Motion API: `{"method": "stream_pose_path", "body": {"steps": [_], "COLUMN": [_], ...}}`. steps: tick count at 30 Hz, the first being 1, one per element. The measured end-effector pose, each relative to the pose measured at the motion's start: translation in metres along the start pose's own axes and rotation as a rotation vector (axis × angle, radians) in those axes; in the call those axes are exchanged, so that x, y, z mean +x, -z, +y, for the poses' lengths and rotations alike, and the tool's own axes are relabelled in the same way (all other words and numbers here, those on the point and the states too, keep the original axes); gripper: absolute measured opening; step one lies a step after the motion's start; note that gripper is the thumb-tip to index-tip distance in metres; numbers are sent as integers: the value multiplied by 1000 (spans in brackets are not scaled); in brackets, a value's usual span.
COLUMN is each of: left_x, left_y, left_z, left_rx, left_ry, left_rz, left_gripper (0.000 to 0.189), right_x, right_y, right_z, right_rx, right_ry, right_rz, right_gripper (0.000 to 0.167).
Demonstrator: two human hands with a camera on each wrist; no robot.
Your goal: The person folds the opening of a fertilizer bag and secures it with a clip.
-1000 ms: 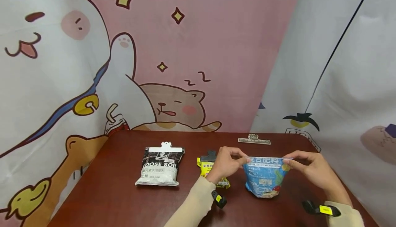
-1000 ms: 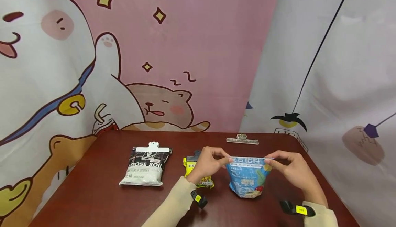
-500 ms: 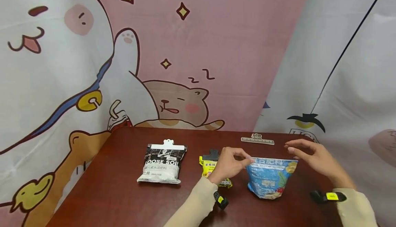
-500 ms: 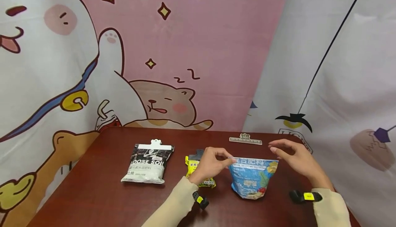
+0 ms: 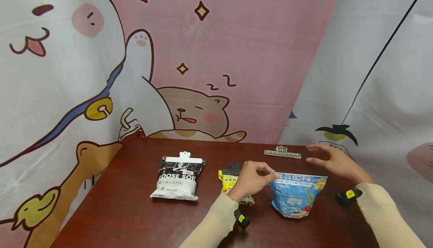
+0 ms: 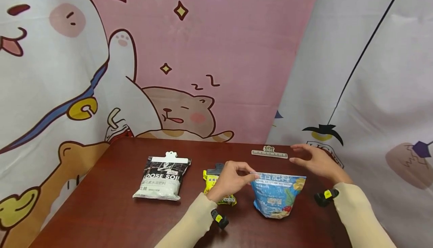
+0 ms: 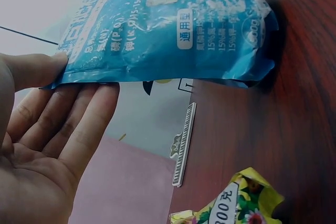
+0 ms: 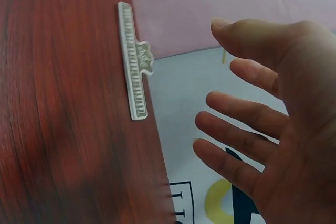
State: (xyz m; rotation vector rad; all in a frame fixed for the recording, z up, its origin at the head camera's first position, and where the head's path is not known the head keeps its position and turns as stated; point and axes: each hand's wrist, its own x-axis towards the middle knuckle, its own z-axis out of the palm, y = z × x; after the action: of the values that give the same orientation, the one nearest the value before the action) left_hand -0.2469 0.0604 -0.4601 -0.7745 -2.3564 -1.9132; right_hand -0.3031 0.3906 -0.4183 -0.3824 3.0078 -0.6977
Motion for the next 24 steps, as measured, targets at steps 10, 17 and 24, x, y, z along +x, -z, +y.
{"method": "stream_pose_path", "body": {"steps": [10, 17, 24], "left_x": [0, 0, 1], "left_y": [0, -1, -2], "left_z": [2, 2, 2], "left_rx": [0, 4, 19], "left_ry": [-2, 6, -2], "left_rz": [-6, -11, -10], "left_gripper": [8, 8, 7], "right_x": [26, 40, 61], "right_y": [-2, -8, -22], "right_z": [3, 12, 20], "right_rx": [-88, -130, -129], "right_ry": [78, 115, 143], "right_rz": [-50, -83, -97], "right_gripper": [73, 72, 69]}}
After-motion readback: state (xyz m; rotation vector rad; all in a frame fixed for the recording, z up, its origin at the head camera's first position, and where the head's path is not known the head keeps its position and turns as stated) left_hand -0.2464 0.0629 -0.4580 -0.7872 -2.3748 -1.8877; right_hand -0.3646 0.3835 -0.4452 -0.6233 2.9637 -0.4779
